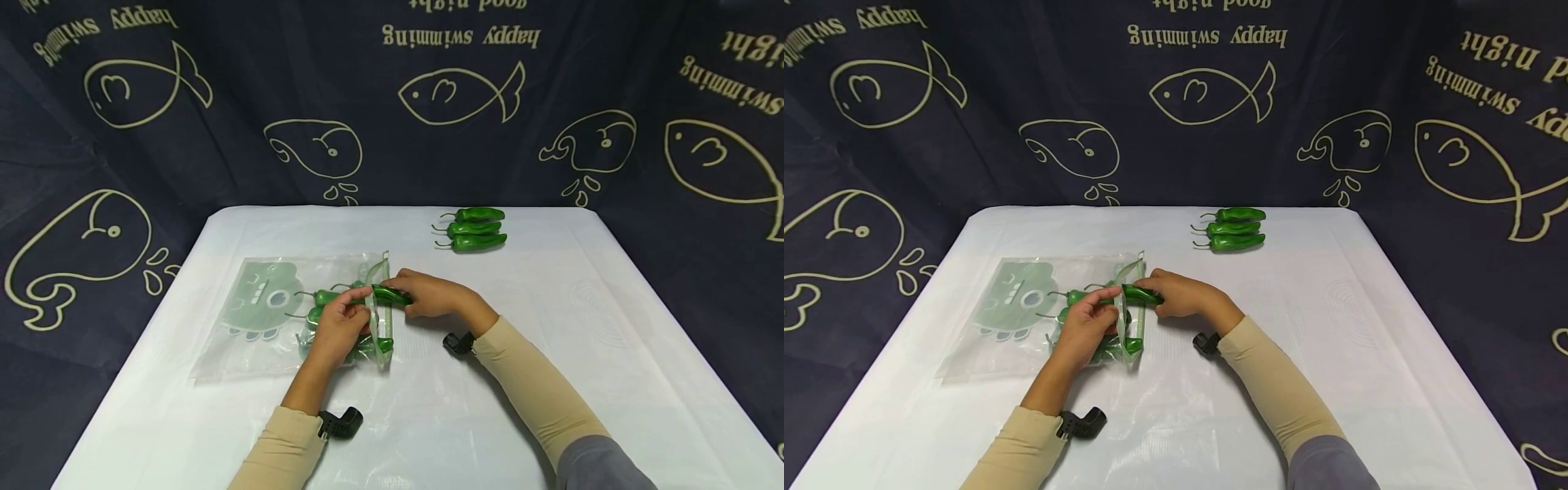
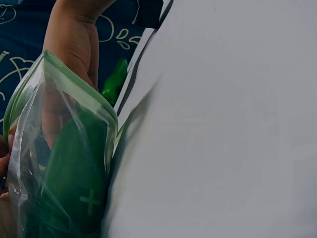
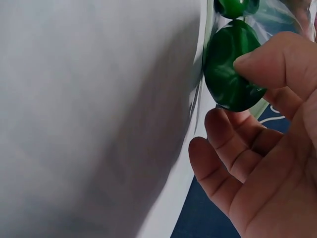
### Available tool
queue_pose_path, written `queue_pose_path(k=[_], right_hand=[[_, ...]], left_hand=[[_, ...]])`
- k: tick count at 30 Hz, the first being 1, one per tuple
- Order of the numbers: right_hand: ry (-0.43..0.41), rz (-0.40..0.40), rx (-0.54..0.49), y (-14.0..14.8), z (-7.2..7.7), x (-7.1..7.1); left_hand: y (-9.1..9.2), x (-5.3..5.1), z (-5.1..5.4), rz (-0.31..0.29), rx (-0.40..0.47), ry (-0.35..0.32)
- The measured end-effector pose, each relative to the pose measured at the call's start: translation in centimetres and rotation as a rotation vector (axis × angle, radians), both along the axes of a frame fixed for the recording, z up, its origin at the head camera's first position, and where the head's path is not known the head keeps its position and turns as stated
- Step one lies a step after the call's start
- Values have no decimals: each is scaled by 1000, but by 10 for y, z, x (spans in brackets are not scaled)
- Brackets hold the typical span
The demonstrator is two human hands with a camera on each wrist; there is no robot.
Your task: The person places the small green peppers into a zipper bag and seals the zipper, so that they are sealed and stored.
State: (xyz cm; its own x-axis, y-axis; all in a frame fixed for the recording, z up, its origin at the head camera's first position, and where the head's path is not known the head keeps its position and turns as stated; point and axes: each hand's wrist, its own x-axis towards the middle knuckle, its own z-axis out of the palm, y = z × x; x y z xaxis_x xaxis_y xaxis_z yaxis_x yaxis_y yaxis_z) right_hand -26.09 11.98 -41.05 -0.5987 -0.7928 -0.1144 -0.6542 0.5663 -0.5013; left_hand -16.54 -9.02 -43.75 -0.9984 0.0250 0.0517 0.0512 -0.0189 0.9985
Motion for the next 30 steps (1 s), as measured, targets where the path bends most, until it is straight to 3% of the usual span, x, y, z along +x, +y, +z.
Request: queue_pose_path(k=[8, 18, 30], right_hand=[[19, 26, 24, 0, -3, -1], [42, -22, -80, 1, -6, -6], [30, -28, -110, -3, -5, -6]], left_hand=[[-1, 0, 0, -3, -1, -2], [0, 0, 1, -3, 17, 17], [1, 1, 1, 5, 12, 19]])
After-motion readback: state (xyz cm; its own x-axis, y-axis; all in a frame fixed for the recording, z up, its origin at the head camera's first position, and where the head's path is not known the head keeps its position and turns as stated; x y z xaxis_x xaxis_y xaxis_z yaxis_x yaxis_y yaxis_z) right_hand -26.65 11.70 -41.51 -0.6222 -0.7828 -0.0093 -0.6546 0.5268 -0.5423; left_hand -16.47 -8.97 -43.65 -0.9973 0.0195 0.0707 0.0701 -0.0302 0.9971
